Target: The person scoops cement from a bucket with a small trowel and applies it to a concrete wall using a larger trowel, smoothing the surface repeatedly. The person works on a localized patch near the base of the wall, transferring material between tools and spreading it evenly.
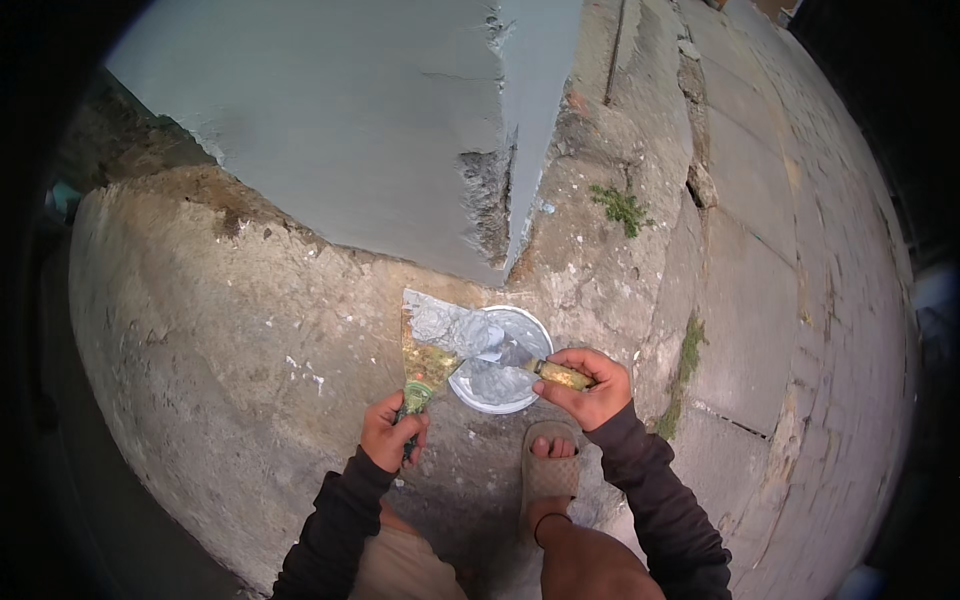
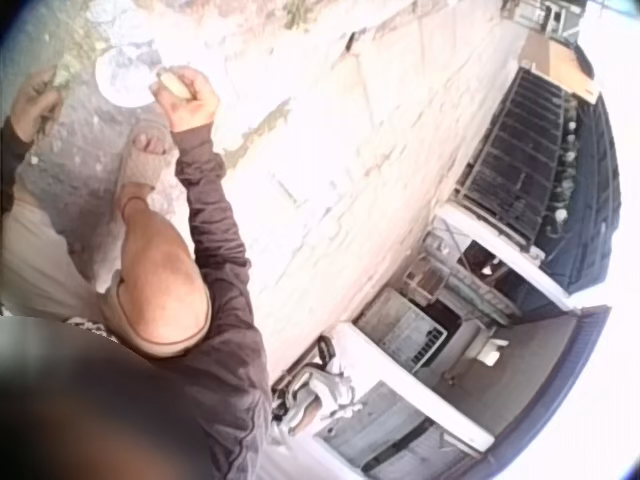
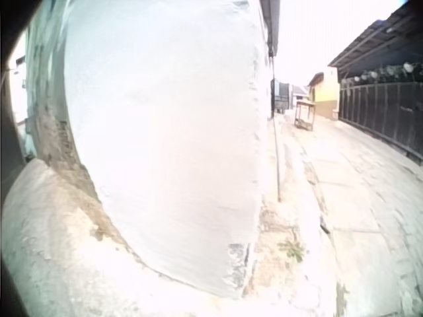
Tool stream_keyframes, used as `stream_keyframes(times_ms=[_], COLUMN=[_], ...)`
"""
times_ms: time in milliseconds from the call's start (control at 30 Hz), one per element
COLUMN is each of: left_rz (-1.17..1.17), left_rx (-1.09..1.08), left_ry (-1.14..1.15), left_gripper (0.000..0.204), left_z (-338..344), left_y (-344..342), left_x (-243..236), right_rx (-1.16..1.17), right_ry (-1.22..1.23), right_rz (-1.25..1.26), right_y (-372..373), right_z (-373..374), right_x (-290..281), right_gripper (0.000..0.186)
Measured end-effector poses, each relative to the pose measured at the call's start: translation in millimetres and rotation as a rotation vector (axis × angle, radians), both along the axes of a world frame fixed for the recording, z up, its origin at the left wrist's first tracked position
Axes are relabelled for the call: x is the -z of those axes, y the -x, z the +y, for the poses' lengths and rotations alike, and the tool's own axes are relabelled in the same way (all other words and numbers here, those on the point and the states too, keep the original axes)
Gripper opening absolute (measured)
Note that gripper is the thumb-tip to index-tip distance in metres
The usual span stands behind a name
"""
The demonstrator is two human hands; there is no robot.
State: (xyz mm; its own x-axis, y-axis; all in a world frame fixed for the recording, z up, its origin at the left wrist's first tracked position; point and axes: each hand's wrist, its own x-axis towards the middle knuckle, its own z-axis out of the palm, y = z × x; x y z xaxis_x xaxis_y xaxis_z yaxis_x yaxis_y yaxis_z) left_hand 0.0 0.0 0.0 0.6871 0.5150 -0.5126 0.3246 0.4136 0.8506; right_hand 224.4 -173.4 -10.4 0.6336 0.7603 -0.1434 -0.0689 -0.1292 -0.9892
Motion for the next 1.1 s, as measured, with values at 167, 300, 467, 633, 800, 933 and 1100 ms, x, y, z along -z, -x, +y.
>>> stream_keyframes(times_ms=[167, 300, 467, 633, 800, 933, 1100], left_rz=[0.064, 0.029, -0.035, 0.013, 0.050, 0.040, 0.002], left_rx=[-0.052, -0.042, 0.026, 0.022, 0.073, 0.061, 0.097], left_ry=[-0.087, -0.373, -0.779, -0.370, 0.019, 0.050, 0.028], left_gripper=[0.006, 0.005, 0.008, 0.008, 0.005, 0.006, 0.007], left_z=[-6.6, -6.8, -2.8, -7.1, -11.2, -10.1, -6.5], left_y=[-1.4, 2.2, 8.9, 4.1, -8.7, -17.2, -39.1], left_x=[10.4, 22.9, 29.4, 25.0, 19.4, 28.5, 37.8], right_rx=[0.027, 0.065, 0.115, 0.087, -0.041, -0.180, -0.376], right_ry=[0.092, 0.081, 0.074, -0.058, 0.013, 0.096, 0.252], right_rz=[-0.025, -0.044, -0.111, 0.013, 0.026, 0.011, -0.060], right_y=[-2.8, -1.8, -5.9, -3.5, -26.4, -78.1, -141.6], right_z=[-3.6, -2.3, 4.1, 9.8, 13.4, 24.3, 51.8], right_x=[-7.1, -9.0, -12.6, -23.5, -30.1, -35.2, -52.9], right_gripper=[0.027, 0.027, 0.028, 0.028, 0.026, 0.025, 0.026])
